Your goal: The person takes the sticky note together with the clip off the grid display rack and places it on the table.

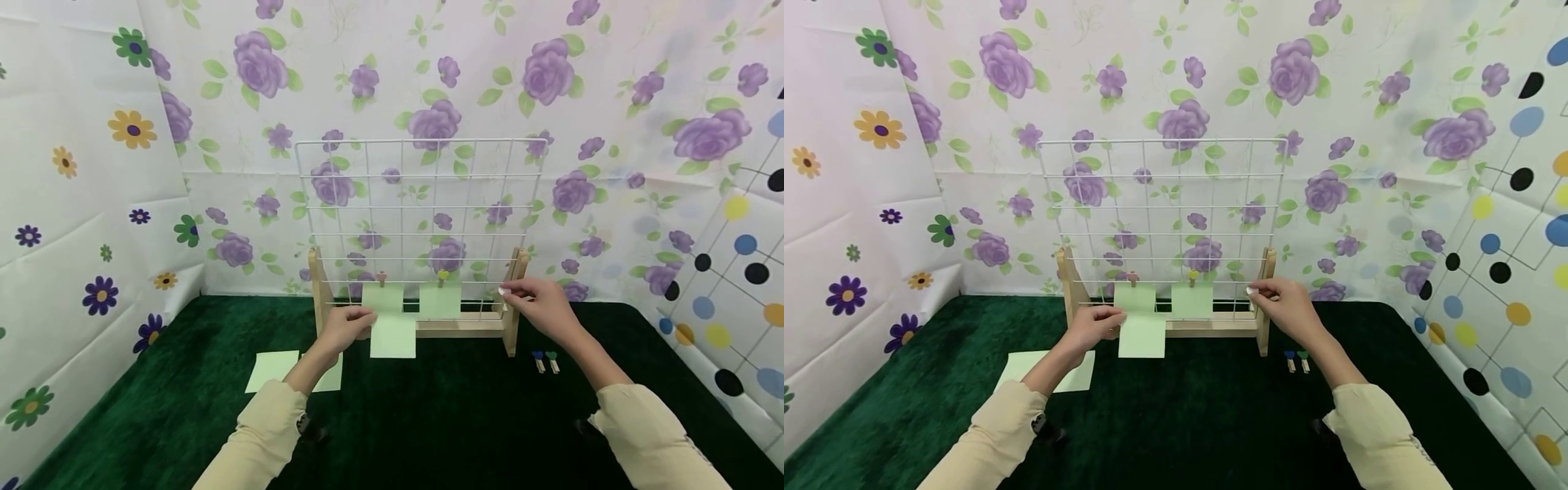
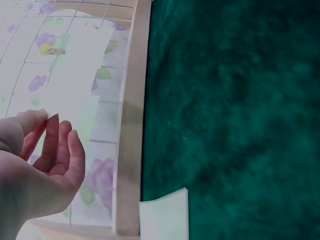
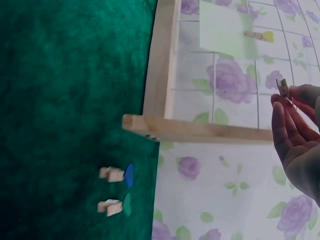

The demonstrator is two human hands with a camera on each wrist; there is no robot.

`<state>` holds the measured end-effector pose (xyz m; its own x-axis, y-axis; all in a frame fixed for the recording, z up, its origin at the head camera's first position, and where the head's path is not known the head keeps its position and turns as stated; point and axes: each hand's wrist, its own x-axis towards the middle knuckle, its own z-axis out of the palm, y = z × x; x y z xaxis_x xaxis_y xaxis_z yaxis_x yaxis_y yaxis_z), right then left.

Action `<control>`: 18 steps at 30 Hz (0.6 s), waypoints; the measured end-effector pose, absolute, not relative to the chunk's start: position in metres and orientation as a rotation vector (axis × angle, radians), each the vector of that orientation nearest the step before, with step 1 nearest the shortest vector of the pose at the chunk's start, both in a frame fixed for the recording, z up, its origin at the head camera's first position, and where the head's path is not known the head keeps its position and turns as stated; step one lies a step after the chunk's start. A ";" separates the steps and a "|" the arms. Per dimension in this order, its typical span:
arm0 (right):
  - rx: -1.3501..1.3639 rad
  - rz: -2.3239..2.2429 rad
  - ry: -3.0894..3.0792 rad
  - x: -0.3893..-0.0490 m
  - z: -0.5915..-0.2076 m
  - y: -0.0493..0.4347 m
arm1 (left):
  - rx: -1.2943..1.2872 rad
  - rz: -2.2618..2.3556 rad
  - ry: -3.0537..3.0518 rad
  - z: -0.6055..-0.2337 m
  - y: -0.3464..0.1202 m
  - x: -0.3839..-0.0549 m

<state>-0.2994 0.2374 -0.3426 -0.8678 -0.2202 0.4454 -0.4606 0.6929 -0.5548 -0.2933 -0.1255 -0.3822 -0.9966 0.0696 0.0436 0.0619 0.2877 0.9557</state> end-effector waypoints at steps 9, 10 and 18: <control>0.448 1.004 -2.673 -0.287 -0.362 0.267 | 0.171 1.714 2.562 -0.396 -0.140 -0.290; 0.435 1.006 -2.685 -0.286 -0.363 0.270 | 0.171 1.706 2.564 -0.398 -0.141 -0.290; 0.392 0.980 -2.793 -0.282 -0.375 0.295 | 0.069 1.662 2.547 -0.406 -0.151 -0.288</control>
